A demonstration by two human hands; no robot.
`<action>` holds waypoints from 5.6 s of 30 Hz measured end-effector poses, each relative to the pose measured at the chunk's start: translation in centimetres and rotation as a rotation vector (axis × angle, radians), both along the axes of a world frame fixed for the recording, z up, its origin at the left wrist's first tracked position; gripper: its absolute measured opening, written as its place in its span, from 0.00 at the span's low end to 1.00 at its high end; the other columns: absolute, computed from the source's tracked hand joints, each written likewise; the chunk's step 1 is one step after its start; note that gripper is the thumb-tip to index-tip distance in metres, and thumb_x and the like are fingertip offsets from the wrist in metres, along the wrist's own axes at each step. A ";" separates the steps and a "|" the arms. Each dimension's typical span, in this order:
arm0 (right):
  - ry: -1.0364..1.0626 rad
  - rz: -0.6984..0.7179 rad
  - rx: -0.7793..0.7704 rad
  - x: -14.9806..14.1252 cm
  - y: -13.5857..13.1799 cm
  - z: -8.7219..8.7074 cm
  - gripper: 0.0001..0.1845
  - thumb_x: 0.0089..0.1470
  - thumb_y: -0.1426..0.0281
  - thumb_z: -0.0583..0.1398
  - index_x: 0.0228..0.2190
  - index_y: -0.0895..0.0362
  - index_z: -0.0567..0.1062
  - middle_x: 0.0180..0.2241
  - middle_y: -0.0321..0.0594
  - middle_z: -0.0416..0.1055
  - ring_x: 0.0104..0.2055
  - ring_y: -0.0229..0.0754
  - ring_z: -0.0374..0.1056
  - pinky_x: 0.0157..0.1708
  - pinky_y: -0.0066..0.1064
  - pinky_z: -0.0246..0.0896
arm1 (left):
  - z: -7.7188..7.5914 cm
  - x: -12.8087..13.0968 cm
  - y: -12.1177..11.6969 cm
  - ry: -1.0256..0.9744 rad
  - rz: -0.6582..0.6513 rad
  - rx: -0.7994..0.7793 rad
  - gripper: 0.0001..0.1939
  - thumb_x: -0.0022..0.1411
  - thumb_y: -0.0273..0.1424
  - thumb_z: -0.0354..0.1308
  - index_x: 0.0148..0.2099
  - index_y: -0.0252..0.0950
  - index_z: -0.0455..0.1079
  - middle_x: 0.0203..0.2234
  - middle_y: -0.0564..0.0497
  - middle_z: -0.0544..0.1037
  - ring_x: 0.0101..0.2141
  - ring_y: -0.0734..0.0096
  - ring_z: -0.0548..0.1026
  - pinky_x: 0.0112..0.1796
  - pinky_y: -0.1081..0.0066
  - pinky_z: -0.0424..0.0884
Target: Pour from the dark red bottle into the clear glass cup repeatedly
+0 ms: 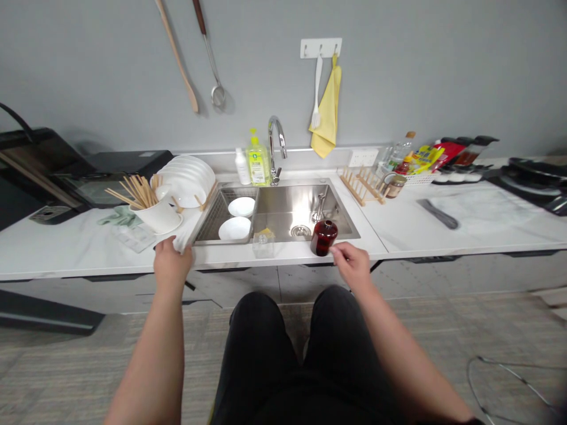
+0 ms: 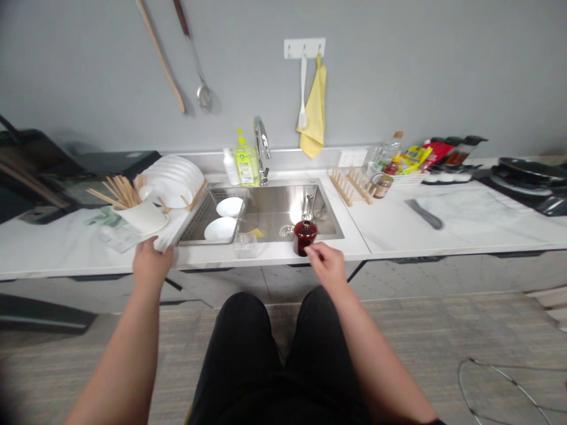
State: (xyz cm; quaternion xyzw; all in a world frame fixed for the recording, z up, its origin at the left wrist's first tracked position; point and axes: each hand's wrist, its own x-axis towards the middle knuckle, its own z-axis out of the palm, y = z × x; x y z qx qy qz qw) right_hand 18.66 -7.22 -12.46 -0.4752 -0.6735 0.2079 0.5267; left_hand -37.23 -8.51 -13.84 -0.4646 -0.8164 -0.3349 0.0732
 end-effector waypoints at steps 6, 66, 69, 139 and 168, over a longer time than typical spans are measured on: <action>-0.203 0.278 0.062 -10.5 0.7 1.6 0.23 0.66 0.58 0.69 0.60 0.48 0.82 0.47 0.46 0.83 0.49 0.57 0.80 0.55 0.50 0.78 | -0.6 -1.0 1.2 0.053 0.013 -0.108 0.34 0.71 0.42 0.62 0.72 0.31 0.70 0.65 0.28 0.72 0.60 0.36 0.78 0.61 0.45 0.76; -0.013 0.446 -0.237 -18.2 7.8 -3.5 0.50 0.43 0.63 0.82 0.66 0.51 0.74 0.62 0.48 0.80 0.63 0.59 0.79 0.66 0.52 0.73 | 7.3 18.5 6.7 -0.089 -0.779 -0.061 0.18 0.60 0.46 0.75 0.48 0.42 0.88 0.36 0.46 0.89 0.36 0.54 0.85 0.42 0.60 0.78; -0.013 0.445 -0.211 -18.3 7.9 -3.8 0.51 0.43 0.64 0.82 0.66 0.52 0.74 0.63 0.50 0.80 0.62 0.60 0.79 0.65 0.52 0.73 | 4.2 18.4 6.5 -0.345 -0.746 0.075 0.21 0.57 0.47 0.77 0.49 0.41 0.86 0.37 0.46 0.88 0.37 0.56 0.84 0.42 0.60 0.79; 0.047 0.468 -0.179 -18.0 7.4 -3.2 0.45 0.43 0.68 0.80 0.62 0.50 0.76 0.61 0.45 0.82 0.61 0.56 0.81 0.63 0.46 0.75 | -4.7 22.1 5.6 -0.795 -0.682 0.562 0.23 0.72 0.54 0.66 0.55 0.41 0.80 0.50 0.45 0.84 0.52 0.55 0.82 0.58 0.57 0.77; 0.047 0.467 -0.171 -18.1 7.5 -3.6 0.44 0.43 0.68 0.80 0.62 0.50 0.76 0.60 0.45 0.82 0.60 0.55 0.81 0.63 0.47 0.76 | -4.1 22.2 5.3 -0.749 -0.735 0.537 0.23 0.74 0.54 0.63 0.53 0.41 0.82 0.57 0.41 0.83 0.61 0.50 0.80 0.66 0.50 0.74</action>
